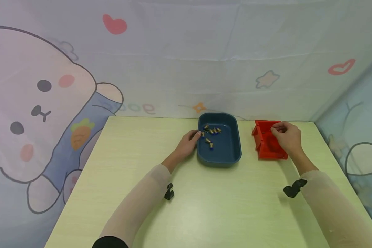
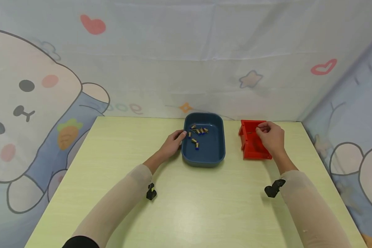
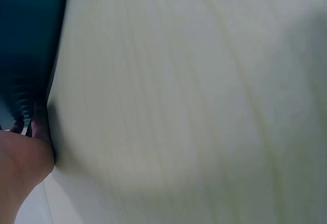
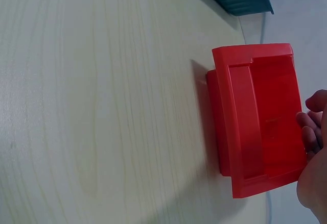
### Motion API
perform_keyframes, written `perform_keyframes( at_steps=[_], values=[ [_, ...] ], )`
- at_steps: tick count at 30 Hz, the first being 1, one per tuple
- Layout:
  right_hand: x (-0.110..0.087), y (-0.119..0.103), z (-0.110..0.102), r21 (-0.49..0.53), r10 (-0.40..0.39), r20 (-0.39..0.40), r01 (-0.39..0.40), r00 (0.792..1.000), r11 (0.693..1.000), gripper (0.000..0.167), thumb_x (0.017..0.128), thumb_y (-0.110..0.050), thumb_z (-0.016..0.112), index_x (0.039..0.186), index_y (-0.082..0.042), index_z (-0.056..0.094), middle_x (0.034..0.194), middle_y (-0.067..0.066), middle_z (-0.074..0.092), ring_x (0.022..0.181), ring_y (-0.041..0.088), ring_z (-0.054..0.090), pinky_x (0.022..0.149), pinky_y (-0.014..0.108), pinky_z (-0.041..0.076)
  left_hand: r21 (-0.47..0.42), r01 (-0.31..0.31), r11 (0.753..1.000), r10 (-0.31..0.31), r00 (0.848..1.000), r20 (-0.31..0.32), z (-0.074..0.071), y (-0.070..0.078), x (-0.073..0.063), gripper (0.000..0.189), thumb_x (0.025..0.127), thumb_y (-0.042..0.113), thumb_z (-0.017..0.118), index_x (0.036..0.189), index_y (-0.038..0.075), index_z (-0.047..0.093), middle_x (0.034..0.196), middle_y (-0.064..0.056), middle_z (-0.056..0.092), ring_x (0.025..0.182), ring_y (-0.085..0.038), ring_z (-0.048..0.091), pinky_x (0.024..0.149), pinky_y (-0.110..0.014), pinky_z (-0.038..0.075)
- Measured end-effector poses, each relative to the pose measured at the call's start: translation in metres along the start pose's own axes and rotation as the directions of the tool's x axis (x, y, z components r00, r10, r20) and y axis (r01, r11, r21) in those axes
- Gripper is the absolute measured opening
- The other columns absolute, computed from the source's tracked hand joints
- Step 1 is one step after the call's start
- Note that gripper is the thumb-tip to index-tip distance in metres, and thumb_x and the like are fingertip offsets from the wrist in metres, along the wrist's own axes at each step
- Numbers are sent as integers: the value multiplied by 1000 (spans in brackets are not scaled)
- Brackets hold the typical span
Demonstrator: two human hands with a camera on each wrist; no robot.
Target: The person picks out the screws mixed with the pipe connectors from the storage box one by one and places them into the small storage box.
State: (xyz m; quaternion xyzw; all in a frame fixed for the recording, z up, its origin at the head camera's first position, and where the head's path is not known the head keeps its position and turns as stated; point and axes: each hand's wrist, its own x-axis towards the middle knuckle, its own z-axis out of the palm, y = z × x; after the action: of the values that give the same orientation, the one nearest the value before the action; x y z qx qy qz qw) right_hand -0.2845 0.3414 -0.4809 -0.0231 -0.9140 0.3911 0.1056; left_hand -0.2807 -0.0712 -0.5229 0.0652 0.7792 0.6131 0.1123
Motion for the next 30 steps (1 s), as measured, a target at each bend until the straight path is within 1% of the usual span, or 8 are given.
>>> perform_keyframes(
  at_steps=[5, 13, 19, 24, 27, 30],
  values=[
    [0, -1, 0, -6, 9, 6, -9, 1000, 1000, 28, 106, -23, 65, 117, 2, 71, 106, 19, 69, 93, 22, 56, 73, 17, 45, -16, 2, 1000, -2, 1000, 4, 0, 1, -1, 65, 114, 48, 46, 161, 3, 42, 156, -15, 52, 144, -29, 51, 115, -43, 46],
    [-1, -3, -1, -15, 14, 17, -14, 1000, 1000, 28, 107, -23, 64, 118, 3, 70, 107, 19, 68, 94, 24, 55, 74, 18, 45, 15, -9, 1000, 9, 1000, -4, 0, 0, -1, 65, 114, 49, 46, 160, 3, 43, 156, -15, 53, 145, -30, 50, 118, -44, 43],
    [-2, -3, 0, -21, 10, 18, -10, 1000, 1000, 28, 107, -23, 64, 117, 3, 70, 106, 18, 67, 93, 23, 55, 73, 18, 45, 8, -8, 1000, 8, 1000, 1, 0, 0, -1, 65, 114, 48, 46, 160, 3, 43, 156, -15, 53, 145, -30, 50, 118, -44, 43],
    [-1, -2, 0, -24, 3, 23, -3, 1000, 1000, 28, 107, -24, 64, 117, 2, 70, 106, 18, 67, 93, 24, 55, 72, 18, 45, 10, -11, 1000, 11, 1000, -1, -1, -1, 0, 62, 114, 46, 46, 160, 4, 44, 156, -15, 53, 145, -30, 49, 119, -44, 42],
    [1, -1, -1, -34, -3, 30, 4, 1000, 999, 28, 107, -24, 65, 117, 2, 70, 106, 18, 68, 92, 24, 56, 71, 17, 45, 7, -8, 1000, 8, 1000, -1, -1, -1, 0, 63, 114, 47, 46, 160, 4, 44, 156, -14, 53, 145, -29, 50, 119, -44, 42],
    [3, -1, -3, -48, -25, 34, 27, 999, 998, 28, 107, -23, 65, 116, 2, 70, 106, 19, 69, 93, 26, 59, 71, 18, 46, -5, -4, 1000, 4, 1000, 2, -1, -2, 0, 66, 113, 50, 46, 160, 5, 43, 155, -14, 53, 144, -29, 50, 117, -43, 44]
  ],
)
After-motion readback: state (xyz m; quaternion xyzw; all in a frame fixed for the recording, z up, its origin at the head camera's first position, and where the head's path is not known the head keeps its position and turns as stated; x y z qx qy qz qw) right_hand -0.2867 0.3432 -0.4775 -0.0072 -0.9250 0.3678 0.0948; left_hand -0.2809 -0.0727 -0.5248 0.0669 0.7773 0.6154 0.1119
